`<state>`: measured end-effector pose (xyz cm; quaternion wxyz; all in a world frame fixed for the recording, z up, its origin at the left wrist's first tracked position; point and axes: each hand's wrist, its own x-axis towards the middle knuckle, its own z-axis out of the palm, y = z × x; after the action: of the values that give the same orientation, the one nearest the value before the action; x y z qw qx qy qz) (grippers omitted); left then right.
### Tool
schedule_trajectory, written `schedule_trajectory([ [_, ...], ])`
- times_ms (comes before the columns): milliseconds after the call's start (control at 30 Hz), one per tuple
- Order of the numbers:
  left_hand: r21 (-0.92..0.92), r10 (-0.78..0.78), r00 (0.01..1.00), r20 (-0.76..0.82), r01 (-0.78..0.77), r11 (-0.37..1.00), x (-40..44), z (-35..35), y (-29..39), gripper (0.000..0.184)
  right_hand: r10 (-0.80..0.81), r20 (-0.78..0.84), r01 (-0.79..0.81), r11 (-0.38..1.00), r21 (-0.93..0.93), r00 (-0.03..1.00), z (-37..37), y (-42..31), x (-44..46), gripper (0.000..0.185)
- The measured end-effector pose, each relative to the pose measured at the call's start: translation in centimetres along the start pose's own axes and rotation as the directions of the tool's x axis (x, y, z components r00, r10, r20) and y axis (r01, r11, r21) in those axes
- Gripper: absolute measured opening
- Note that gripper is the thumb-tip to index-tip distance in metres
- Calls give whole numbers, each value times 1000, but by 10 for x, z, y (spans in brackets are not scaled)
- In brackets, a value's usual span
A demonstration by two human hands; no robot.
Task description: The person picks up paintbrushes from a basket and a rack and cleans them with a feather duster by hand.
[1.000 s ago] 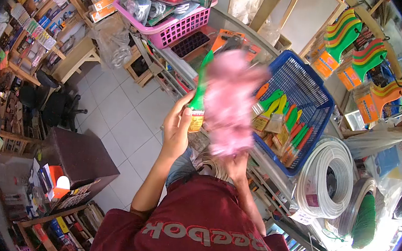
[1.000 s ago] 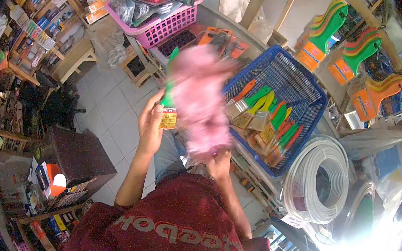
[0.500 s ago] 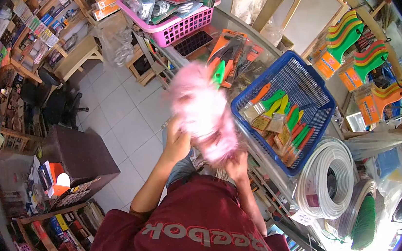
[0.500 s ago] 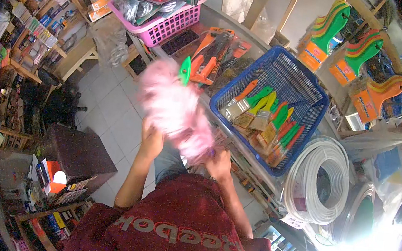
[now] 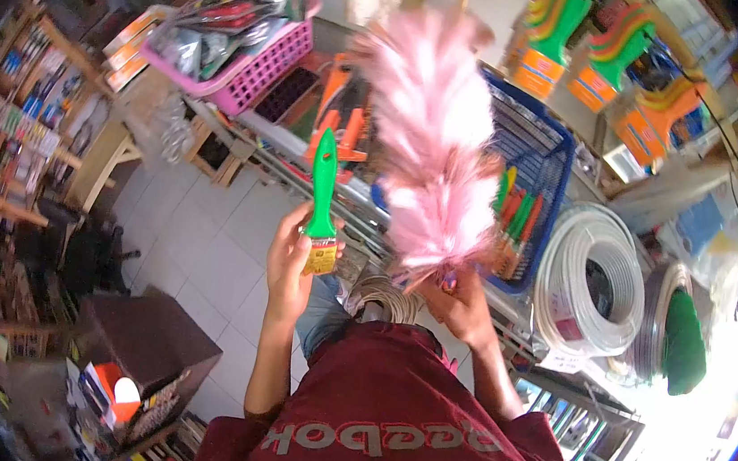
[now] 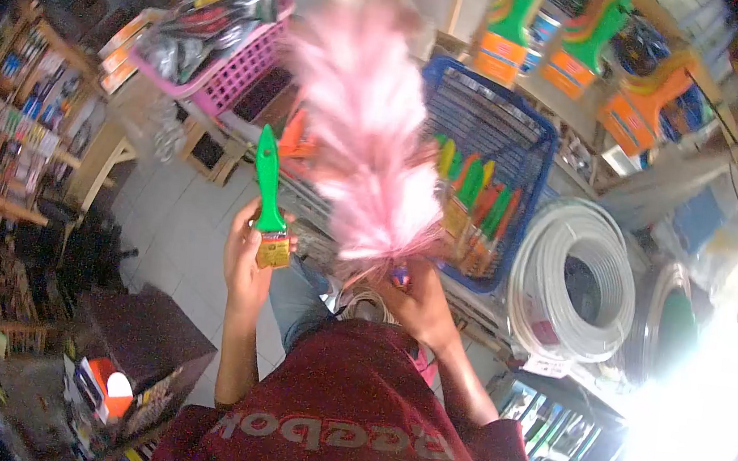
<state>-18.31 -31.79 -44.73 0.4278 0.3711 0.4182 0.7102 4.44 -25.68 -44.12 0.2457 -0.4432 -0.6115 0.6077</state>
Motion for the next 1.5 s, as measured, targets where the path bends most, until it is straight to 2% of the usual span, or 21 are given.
schedule_trajectory([
  [33,-41,7,999,48,-5,999,0,2,-3,49,-103,-12,104,994,36,995,-8,3,-5,13],
  [67,-98,-27,990,138,40,994,0,5,-4,53,-100,-9,101,990,102,995,-18,5,-11,15],
  [167,-227,-109,941,321,188,955,-2,26,-8,55,-220,-112,247,863,440,969,-11,-5,-12,17],
  [233,-228,-164,900,404,273,935,-6,37,-4,52,-303,-319,376,905,199,898,-4,15,-2,16],
  [333,-174,-202,841,501,326,929,-11,46,-3,47,-138,-273,236,899,369,952,1,-13,1,18],
  [400,-115,-236,823,517,340,933,-12,49,1,47,-120,-284,266,786,558,951,10,-37,5,15],
  [433,-87,-250,816,521,342,936,-12,50,2,47,-114,-285,278,715,642,952,12,-42,8,14],
  [467,-31,-276,819,503,336,941,-12,50,2,46,-131,-268,273,744,610,955,10,-37,11,30],
  [533,85,-326,827,458,325,942,-14,49,2,46,-165,-235,277,743,610,958,12,-37,14,30],
  [667,129,-311,827,469,284,950,-14,48,4,44,-139,-200,232,776,587,970,14,-40,15,30],
  [833,189,-313,829,463,253,949,-18,44,1,45,-103,-187,207,681,702,977,17,-43,15,25],
  [1000,203,-279,842,461,206,957,-23,39,0,45,-113,-195,221,648,729,974,22,-46,13,23],
  [1200,224,-282,862,422,203,953,-27,31,9,45,-139,-121,182,634,752,983,31,-46,20,27],
  [1333,243,-284,896,342,207,948,-36,20,16,44,-145,-39,126,662,738,989,45,-46,28,29],
  [1467,136,-295,931,218,270,953,-53,3,20,43,-132,57,51,692,720,990,72,-52,36,29],
  [1500,182,-280,941,188,247,952,-58,-2,22,43,-128,96,22,699,715,987,81,-53,38,28],
])
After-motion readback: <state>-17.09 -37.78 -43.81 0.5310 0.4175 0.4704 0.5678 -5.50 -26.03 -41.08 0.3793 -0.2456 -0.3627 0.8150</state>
